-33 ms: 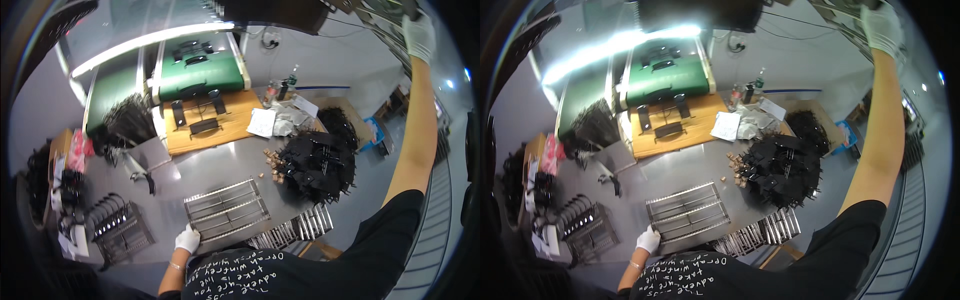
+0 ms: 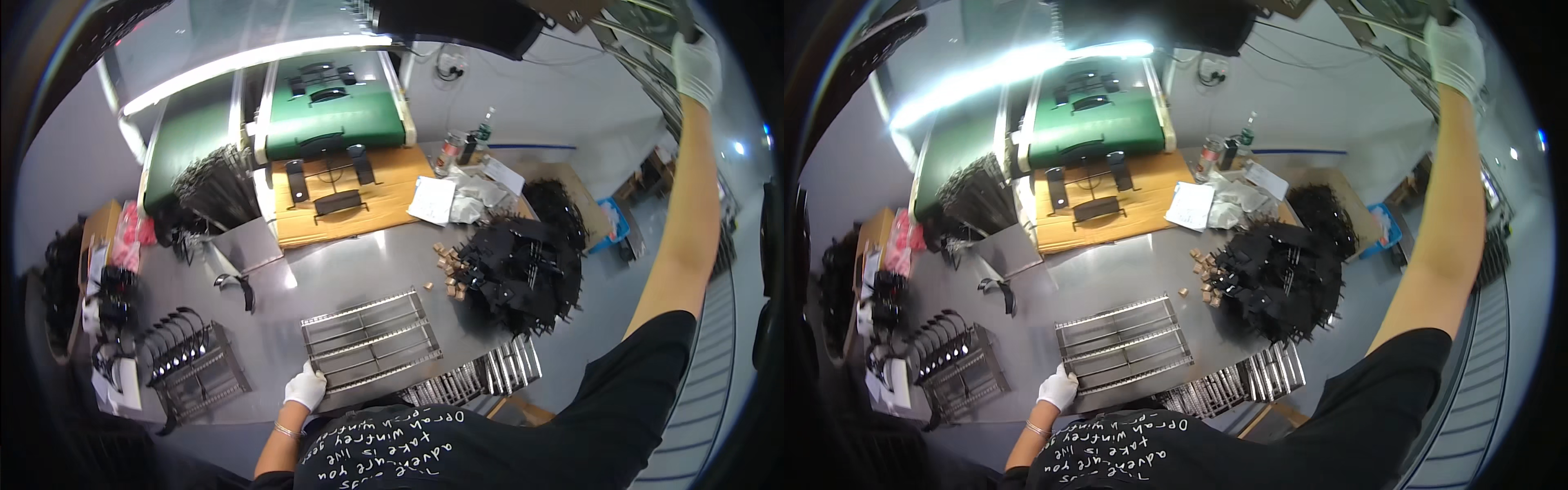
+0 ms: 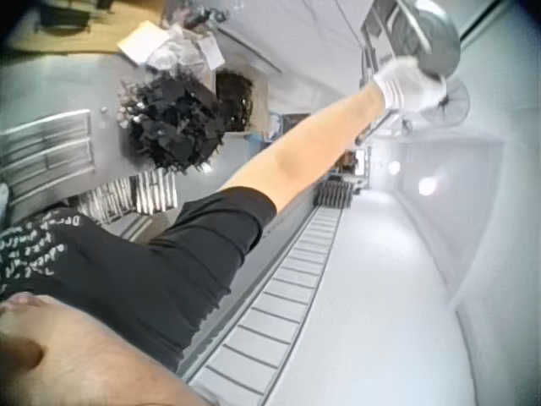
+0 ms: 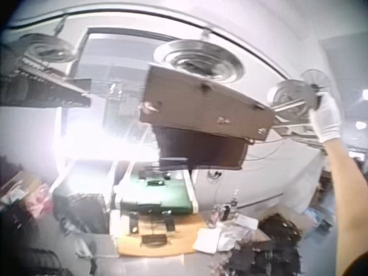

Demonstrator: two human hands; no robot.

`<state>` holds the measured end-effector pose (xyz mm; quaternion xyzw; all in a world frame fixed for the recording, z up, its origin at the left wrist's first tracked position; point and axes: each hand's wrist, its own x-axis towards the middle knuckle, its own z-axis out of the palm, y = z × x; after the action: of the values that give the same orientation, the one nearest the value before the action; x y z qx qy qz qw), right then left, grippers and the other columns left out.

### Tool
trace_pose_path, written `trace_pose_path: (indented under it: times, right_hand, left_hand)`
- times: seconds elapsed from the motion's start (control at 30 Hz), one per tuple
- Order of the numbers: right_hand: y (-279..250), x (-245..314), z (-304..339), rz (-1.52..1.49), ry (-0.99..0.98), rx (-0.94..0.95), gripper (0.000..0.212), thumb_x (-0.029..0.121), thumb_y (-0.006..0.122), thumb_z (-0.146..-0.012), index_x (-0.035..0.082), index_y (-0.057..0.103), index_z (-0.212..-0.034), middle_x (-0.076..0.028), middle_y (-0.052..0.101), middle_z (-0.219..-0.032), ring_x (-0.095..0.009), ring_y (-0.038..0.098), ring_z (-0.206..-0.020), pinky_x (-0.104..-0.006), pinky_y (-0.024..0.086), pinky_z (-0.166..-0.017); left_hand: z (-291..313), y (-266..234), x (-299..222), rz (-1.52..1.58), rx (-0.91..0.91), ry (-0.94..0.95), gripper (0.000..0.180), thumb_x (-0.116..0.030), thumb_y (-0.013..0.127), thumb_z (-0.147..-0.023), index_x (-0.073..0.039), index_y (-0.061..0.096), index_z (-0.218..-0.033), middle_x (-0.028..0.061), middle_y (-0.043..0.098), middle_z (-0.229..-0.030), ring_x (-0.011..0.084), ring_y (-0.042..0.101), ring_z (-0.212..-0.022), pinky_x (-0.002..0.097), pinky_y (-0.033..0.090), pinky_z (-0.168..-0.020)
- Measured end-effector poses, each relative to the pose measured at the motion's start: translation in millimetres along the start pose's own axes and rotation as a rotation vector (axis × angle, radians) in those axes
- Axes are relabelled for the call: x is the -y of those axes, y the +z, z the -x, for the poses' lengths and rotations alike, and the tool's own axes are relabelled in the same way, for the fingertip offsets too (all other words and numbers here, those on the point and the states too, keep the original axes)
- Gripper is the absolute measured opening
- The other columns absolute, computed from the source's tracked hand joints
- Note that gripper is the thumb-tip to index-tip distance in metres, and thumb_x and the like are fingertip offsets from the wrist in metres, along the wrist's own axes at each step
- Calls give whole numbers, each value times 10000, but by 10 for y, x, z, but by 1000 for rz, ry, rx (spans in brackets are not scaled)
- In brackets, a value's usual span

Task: The person assembles sunglasses by attaching black plastic frames to metal arms and placing them into a metal rack. The person repeatedly picks up frames and arms, aligns them, and secures them together before arranging the completed units in the rack.

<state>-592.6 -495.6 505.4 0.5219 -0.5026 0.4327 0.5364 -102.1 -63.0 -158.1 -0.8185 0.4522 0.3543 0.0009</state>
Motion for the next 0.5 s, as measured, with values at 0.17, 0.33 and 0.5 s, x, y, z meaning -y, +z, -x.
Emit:
trace_pose_path:
  times: [0.17,0.33,0.5]
  right_hand:
    - [97,531,134,-56,59,89,461,403,610,-924,110,699,-1269,-208,733,-1189,-415,684,-1121,-474,551,-948]
    - [-353,839,1154,-329,-291,301,377,153,679,-921,104,671,-1295,-167,722,-1199,-365,680,-1117,-406,548,-938]
    - [-860,1519,2720,-903,322,919,409,220,666,-999,12,597,-1345,-37,680,-982,-131,635,-823,-302,546,-803]
  left_hand:
    - [193,-59,9,119,-27,-49,704,-383,425,-1028,-43,249,-1618,339,721,-1046,513,701,-994,571,535,-947]
    - [174,167,165,82,-188,68,647,-306,428,-1046,-50,238,-1609,282,737,-928,467,721,-813,565,582,-778]
    - [104,-131,250,182,-310,120,589,-344,466,-1074,-44,334,-1563,303,697,-1160,473,704,-957,536,570,-851]
